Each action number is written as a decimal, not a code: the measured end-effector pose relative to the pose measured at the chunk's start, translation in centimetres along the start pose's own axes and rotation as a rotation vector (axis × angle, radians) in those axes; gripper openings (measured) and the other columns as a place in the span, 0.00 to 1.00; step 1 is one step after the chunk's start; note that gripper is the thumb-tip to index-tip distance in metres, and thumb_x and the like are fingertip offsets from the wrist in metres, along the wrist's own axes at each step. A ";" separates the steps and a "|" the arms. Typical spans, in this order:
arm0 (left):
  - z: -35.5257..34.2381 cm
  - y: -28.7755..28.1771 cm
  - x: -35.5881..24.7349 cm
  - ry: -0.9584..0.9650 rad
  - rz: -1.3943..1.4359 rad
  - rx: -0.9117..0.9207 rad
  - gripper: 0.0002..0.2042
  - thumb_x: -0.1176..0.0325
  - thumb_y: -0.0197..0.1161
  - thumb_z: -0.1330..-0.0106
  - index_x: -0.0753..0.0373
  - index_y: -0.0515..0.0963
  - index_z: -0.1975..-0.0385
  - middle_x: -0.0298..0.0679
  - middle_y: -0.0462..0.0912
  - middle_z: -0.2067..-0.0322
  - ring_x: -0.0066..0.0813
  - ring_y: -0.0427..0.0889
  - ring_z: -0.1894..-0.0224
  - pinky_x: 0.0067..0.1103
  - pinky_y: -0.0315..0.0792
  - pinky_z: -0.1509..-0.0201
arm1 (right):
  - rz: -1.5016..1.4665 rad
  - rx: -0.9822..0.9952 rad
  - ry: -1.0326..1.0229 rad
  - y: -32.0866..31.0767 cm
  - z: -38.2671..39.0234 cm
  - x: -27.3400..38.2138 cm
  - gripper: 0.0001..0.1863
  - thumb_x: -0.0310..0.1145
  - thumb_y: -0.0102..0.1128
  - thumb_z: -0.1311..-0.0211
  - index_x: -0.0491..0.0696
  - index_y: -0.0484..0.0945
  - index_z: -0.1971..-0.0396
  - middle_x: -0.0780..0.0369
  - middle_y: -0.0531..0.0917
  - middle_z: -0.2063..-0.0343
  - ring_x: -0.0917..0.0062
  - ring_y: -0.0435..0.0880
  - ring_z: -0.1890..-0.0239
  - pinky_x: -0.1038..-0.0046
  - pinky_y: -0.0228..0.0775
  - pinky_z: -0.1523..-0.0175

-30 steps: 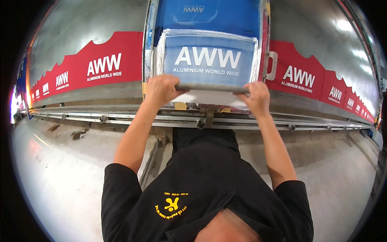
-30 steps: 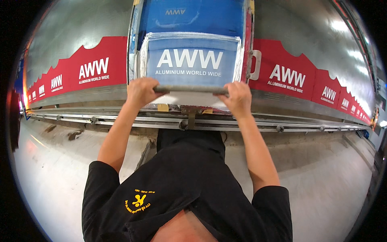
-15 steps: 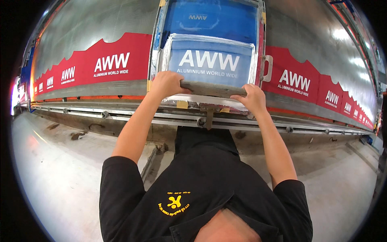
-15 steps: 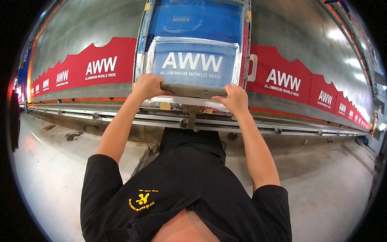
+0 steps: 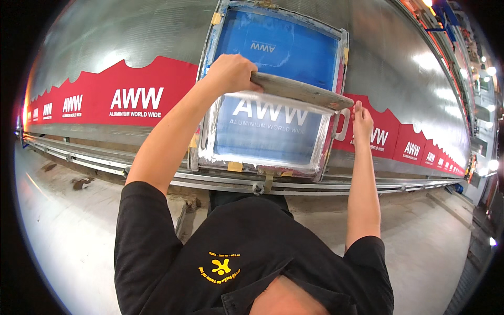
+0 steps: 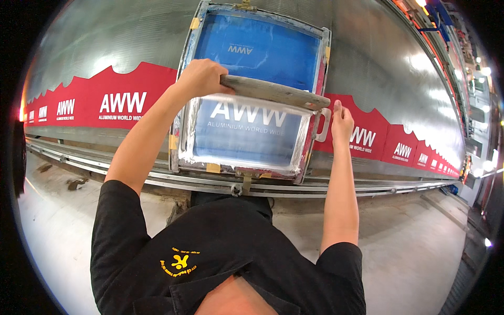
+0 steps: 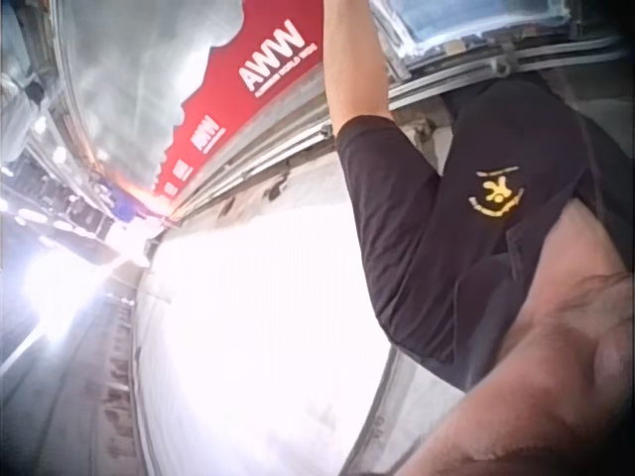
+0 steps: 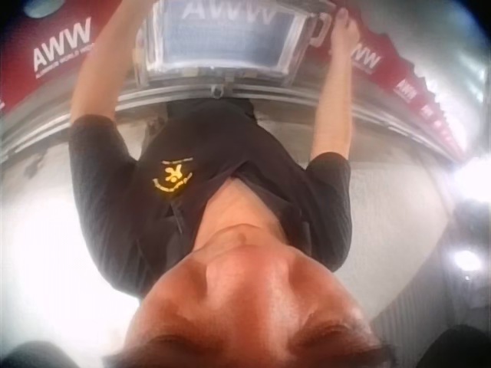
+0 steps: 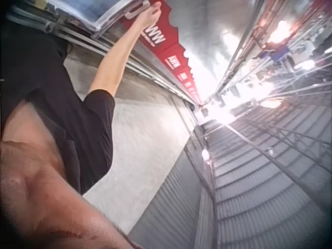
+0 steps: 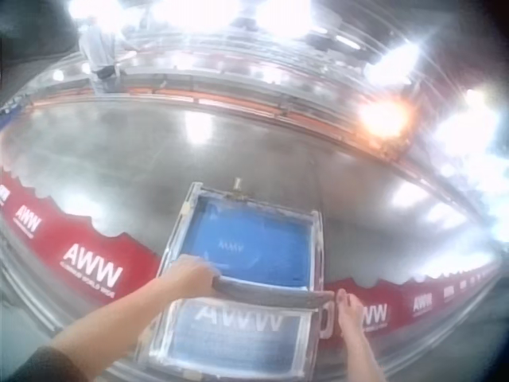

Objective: The person repeatedly pulls a squeegee across a screen printing frame to transfer white ink onto a red banner with the AWW logo. The person maintains steady pressure and repositions the squeegee between passes to cover the logo area.

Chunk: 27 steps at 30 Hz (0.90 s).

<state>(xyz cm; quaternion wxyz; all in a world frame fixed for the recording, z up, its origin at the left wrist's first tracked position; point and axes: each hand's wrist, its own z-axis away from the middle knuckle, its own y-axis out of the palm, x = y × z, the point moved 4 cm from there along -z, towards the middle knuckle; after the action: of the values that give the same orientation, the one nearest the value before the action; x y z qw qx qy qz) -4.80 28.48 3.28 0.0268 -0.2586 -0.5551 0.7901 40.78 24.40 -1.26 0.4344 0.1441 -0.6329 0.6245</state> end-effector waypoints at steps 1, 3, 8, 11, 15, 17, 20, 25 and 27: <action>-1.0 0.2 0.7 0.025 -0.013 -0.041 0.24 0.43 0.77 0.43 0.61 0.86 0.70 0.44 0.88 0.70 0.49 0.88 0.62 0.41 0.80 0.58 | -0.080 -0.007 0.091 0.5 -0.2 -1.5 0.31 0.60 0.61 0.25 0.42 0.86 0.52 0.63 0.86 0.68 0.78 0.82 0.63 0.74 0.74 0.55; -2.3 0.9 2.1 0.065 -0.008 -0.045 0.18 0.49 0.75 0.39 0.60 0.85 0.68 0.43 0.88 0.67 0.48 0.88 0.60 0.41 0.80 0.57 | -0.159 -0.030 0.123 2.5 -0.5 -3.1 0.28 0.55 0.62 0.23 0.42 0.83 0.46 0.68 0.82 0.72 0.84 0.77 0.71 0.77 0.70 0.65; -2.6 1.8 1.1 0.040 0.054 0.098 0.10 0.58 0.73 0.36 0.55 0.86 0.62 0.40 0.89 0.62 0.46 0.87 0.55 0.40 0.80 0.53 | -0.326 0.191 0.331 5.1 1.3 -1.4 0.20 0.46 0.66 0.24 0.46 0.82 0.45 0.73 0.71 0.79 0.88 0.66 0.82 0.79 0.59 0.78; -1.3 3.1 -1.8 0.059 0.148 0.059 0.11 0.62 0.71 0.37 0.51 0.87 0.56 0.38 0.90 0.58 0.45 0.87 0.50 0.39 0.80 0.48 | -0.373 0.188 0.325 3.3 2.3 -0.6 0.19 0.46 0.67 0.25 0.47 0.82 0.46 0.73 0.70 0.79 0.89 0.64 0.83 0.80 0.57 0.79; 3.5 5.3 -3.5 0.008 0.287 -0.147 0.16 0.72 0.67 0.42 0.49 0.88 0.53 0.36 0.91 0.57 0.44 0.87 0.51 0.39 0.80 0.48 | -0.452 0.167 0.344 0.3 3.4 1.6 0.19 0.48 0.68 0.26 0.48 0.82 0.50 0.73 0.69 0.80 0.90 0.61 0.84 0.82 0.51 0.80; 8.4 6.6 -6.0 -0.040 0.275 -0.127 0.16 0.71 0.69 0.40 0.49 0.88 0.52 0.35 0.90 0.56 0.43 0.87 0.50 0.38 0.81 0.46 | -0.505 0.176 0.355 -0.6 4.0 1.9 0.19 0.49 0.69 0.27 0.48 0.82 0.52 0.73 0.69 0.80 0.89 0.61 0.84 0.82 0.49 0.80; 16.4 10.3 -9.8 -0.010 0.195 -0.098 0.19 0.68 0.75 0.41 0.45 0.88 0.49 0.31 0.90 0.49 0.35 0.87 0.47 0.36 0.80 0.45 | -0.525 0.191 0.357 -1.6 4.5 2.2 0.18 0.48 0.68 0.26 0.49 0.82 0.53 0.73 0.69 0.80 0.90 0.61 0.84 0.82 0.50 0.80; 26.4 15.6 -12.8 0.061 0.338 -0.326 0.27 0.79 0.66 0.46 0.53 0.85 0.44 0.32 0.85 0.40 0.39 0.80 0.36 0.34 0.71 0.30 | -0.534 -0.058 0.108 -1.2 6.6 2.5 0.14 0.47 0.70 0.29 0.50 0.85 0.59 0.75 0.70 0.84 0.90 0.63 0.86 0.82 0.51 0.83; 25.9 15.4 -14.1 0.091 0.308 -0.267 0.25 0.78 0.66 0.45 0.54 0.84 0.44 0.34 0.85 0.40 0.39 0.78 0.34 0.35 0.70 0.29 | -0.586 -0.070 0.123 -2.5 6.7 1.4 0.17 0.48 0.69 0.28 0.48 0.85 0.56 0.75 0.70 0.84 0.91 0.62 0.87 0.82 0.50 0.84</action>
<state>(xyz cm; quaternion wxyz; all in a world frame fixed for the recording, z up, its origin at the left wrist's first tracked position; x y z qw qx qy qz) -0.18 -4.39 1.35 -0.1038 -0.3770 -0.6069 0.6919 39.28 18.30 2.46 0.6383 0.2674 -0.5581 0.4579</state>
